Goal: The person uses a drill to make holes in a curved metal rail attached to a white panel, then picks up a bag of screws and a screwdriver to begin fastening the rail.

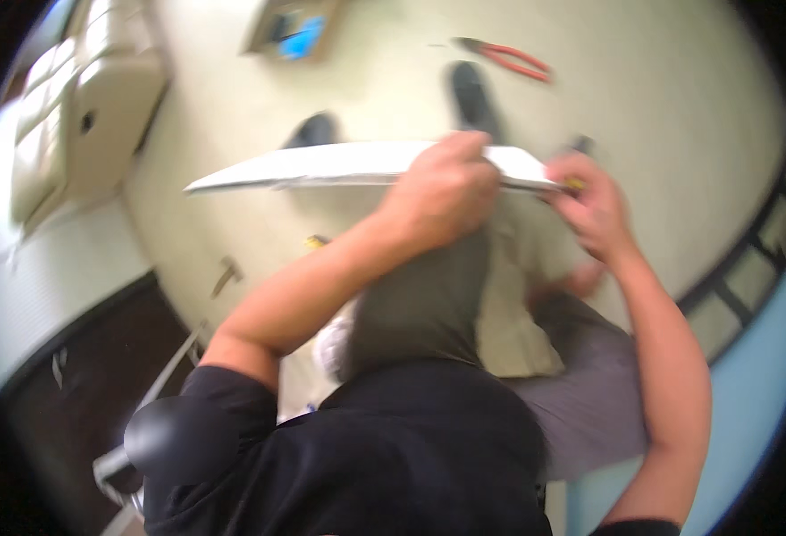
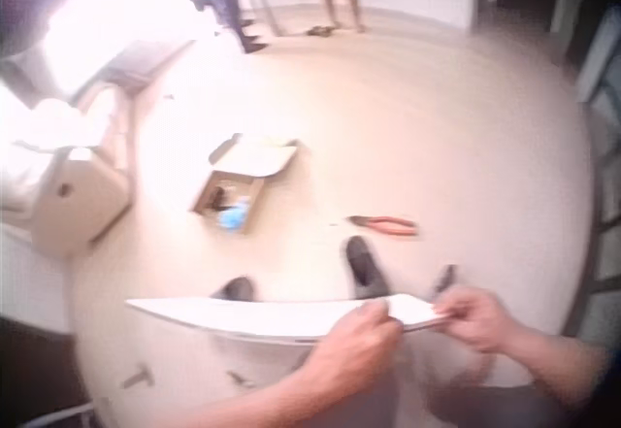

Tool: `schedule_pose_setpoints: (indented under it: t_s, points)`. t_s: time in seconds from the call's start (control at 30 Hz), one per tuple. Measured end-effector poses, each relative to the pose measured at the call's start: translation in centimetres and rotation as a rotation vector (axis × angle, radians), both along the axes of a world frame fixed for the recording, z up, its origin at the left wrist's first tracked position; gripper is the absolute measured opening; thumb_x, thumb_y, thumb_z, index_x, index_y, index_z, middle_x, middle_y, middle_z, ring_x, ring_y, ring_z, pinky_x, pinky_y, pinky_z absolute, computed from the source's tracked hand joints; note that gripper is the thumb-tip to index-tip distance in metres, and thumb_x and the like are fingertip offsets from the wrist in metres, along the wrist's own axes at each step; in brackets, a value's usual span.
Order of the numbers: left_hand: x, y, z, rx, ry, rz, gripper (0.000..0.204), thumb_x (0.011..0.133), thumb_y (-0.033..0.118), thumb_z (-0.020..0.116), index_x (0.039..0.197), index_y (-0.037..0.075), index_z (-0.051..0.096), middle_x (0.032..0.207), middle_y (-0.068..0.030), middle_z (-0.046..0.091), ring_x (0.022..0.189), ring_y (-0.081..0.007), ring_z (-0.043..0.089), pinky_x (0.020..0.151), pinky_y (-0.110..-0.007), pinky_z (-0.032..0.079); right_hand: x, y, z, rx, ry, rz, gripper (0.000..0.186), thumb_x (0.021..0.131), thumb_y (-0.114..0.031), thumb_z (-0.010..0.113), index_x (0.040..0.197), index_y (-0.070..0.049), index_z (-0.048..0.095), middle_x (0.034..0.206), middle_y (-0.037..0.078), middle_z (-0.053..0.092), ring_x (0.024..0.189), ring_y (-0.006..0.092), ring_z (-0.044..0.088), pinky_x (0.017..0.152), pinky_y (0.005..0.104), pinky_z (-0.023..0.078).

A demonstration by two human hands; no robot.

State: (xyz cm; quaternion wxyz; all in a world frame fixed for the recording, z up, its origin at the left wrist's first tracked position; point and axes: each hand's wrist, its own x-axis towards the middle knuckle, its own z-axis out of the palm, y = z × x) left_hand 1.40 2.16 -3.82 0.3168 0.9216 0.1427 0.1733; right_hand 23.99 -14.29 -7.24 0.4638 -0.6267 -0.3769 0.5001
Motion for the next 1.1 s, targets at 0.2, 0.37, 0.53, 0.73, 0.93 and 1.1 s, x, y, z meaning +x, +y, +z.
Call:
schedule_pose_setpoints:
  t_s: [0.2, 0.37, 0.53, 0.73, 0.93, 1.1]
  points:
    - [-9.4, 3.9, 1.3, 0.140, -0.007, 0.147, 0.023, 0.087, 0.027, 0.087, 0.081, 0.008, 0.076, 0.088, -0.0091, 0.058, 0.087, -0.0291, 0.065, 0.078, -0.042, 0.054, -0.1, -0.7, 0.1, 0.002, -0.014, 0.018, 0.015, 0.101, 0.000, 0.075, 0.113, -0.007, 0.069, 0.122, 0.004, 0.065, 0.114, 0.0147, 0.066, 0.095, 0.0330, 0.057]
    - [-18.1, 7.9, 2.0, 0.310, 0.133, 0.277, 0.030, 0.078, 0.033, 0.097, 0.083, 0.010, 0.078, 0.088, -0.0074, 0.061, 0.088, -0.0283, 0.068, 0.080, -0.041, 0.056, -0.5, -0.8, 0.0, 0.011, -0.006, 0.029, 0.014, 0.102, -0.001, 0.076, 0.113, -0.007, 0.069, 0.125, 0.005, 0.065, 0.113, 0.0142, 0.065, 0.092, 0.0311, 0.057]
    - [-28.7, 13.2, 3.5, 0.376, 0.376, 0.529, 0.040, 0.067, 0.037, 0.102, 0.085, 0.009, 0.081, 0.087, -0.0064, 0.065, 0.087, -0.0275, 0.069, 0.081, -0.043, 0.057, 0.1, -1.6, 0.1, 0.021, -0.020, 0.019, 0.017, 0.102, 0.002, 0.075, 0.116, -0.007, 0.069, 0.127, 0.005, 0.065, 0.110, 0.0121, 0.065, 0.091, 0.0296, 0.056]
    - [-40.2, 17.7, 5.4, 0.589, 0.609, 0.669, 0.029, 0.078, 0.029, 0.097, 0.094, 0.010, 0.082, 0.090, -0.0047, 0.065, 0.090, -0.0275, 0.068, 0.082, -0.042, 0.058, -0.3, -1.4, 0.5, 0.020, -0.017, 0.027, 0.018, 0.102, 0.003, 0.074, 0.117, -0.007, 0.069, 0.129, 0.005, 0.064, 0.111, 0.0114, 0.064, 0.091, 0.0288, 0.055]
    - [-40.3, 18.3, 4.8, 0.607, 0.570, 0.612, 0.021, 0.082, 0.022, 0.092, 0.095, 0.010, 0.082, 0.086, -0.0048, 0.061, 0.086, -0.0265, 0.065, 0.078, -0.040, 0.056, -0.1, -1.3, 0.8, -0.031, -0.016, 0.032, 0.016, 0.103, 0.001, 0.074, 0.115, -0.007, 0.069, 0.128, 0.007, 0.064, 0.116, 0.0144, 0.063, 0.100, 0.0312, 0.053]
    - [-40.5, 18.4, 4.6, 0.610, 0.546, 0.535, 0.019, 0.082, 0.020, 0.092, 0.092, 0.009, 0.080, 0.083, -0.0045, 0.060, 0.082, -0.0257, 0.064, 0.076, -0.040, 0.055, 0.0, -1.6, 0.8, -0.029, -0.017, 0.041, 0.016, 0.103, 0.002, 0.073, 0.117, -0.006, 0.069, 0.127, 0.007, 0.064, 0.115, 0.0143, 0.063, 0.098, 0.0301, 0.053]
